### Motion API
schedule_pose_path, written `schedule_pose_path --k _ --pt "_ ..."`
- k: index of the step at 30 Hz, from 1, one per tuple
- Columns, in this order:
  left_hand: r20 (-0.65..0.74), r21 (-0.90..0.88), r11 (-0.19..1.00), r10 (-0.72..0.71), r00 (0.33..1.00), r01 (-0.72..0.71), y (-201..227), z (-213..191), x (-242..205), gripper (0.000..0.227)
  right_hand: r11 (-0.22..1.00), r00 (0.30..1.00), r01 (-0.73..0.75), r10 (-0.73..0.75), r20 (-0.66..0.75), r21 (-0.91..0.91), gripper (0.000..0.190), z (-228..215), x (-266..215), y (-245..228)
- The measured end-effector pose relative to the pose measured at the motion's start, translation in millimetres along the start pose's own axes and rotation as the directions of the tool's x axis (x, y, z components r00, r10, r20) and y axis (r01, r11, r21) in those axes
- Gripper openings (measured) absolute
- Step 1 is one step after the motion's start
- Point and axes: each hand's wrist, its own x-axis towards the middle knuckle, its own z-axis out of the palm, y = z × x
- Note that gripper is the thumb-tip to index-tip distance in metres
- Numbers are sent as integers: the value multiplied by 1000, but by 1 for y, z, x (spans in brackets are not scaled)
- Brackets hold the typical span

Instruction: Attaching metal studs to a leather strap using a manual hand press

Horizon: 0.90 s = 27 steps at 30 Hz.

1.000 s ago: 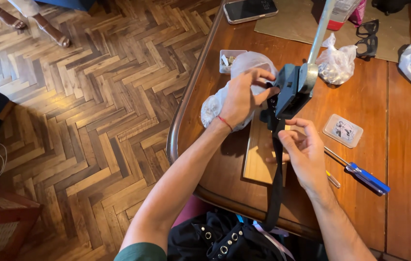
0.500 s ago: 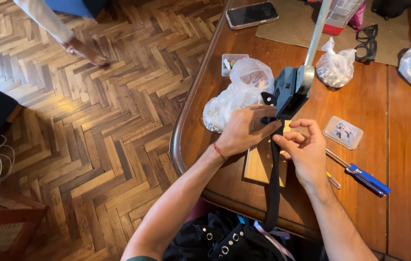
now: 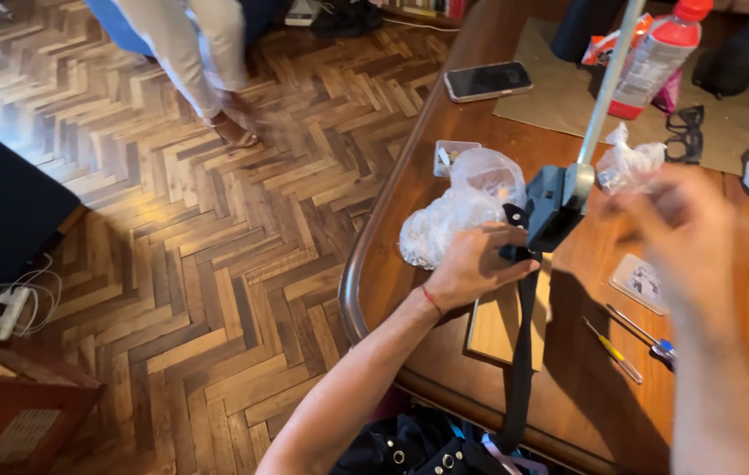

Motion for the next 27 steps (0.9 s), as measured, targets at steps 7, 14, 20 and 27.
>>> schedule_pose_path --k 7,14,20,27 --pt "-39 -39 998 40 998 -42 -6 0 -6 40 917 976 200 -218 15 346 41 -25 202 -22" --pt "-93 -19 998 54 994 -56 -17 10 -11 43 884 992 126 -121 -41 451 20 4 168 -184" --pt "43 -27 997 -76 996 77 -11 1 -7 45 825 910 382 -415 -10 416 55 5 68 -243" --pt "27 -45 991 -121 992 122 -37 25 -9 52 797 929 358 -355 -101 486 68 23 -33 -228"
